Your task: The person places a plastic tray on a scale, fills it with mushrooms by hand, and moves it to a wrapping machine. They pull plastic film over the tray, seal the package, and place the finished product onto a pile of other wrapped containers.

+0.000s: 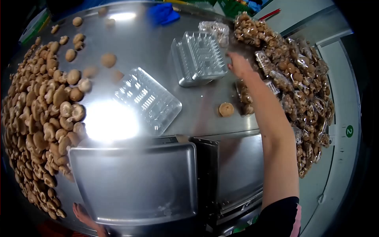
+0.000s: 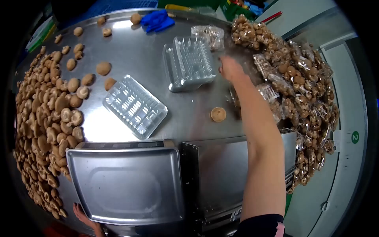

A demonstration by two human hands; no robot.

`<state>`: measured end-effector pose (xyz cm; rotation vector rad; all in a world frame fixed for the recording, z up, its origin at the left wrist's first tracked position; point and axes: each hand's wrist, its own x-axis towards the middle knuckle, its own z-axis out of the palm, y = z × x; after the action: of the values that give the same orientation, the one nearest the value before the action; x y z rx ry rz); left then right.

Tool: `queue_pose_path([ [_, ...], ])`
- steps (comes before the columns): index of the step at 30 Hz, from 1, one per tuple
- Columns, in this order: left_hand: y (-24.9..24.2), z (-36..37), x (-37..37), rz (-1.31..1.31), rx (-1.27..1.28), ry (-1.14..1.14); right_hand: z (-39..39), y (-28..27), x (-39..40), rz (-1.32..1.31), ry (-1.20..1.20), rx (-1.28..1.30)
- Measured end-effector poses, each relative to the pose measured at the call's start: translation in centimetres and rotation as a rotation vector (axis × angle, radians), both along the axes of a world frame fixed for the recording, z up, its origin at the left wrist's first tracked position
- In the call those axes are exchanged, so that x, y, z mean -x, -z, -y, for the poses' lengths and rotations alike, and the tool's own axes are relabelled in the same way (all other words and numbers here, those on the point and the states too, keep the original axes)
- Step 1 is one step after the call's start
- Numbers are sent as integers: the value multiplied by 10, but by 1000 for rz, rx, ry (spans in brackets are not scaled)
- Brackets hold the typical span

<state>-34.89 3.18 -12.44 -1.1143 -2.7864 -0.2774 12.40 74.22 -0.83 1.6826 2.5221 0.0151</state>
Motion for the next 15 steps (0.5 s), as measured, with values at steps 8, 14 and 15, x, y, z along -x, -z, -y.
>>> queue_pose_path([
  [8, 26, 26, 32, -158, -24, 240, -80, -18, 72, -89, -380, -346],
  [14, 25, 4, 21, -123, 19, 185, -107, -10, 93, 421, -741, -278],
  [15, 26, 2, 19, -122, 17, 182, -103, -12, 94, 486, -685, -264],
])
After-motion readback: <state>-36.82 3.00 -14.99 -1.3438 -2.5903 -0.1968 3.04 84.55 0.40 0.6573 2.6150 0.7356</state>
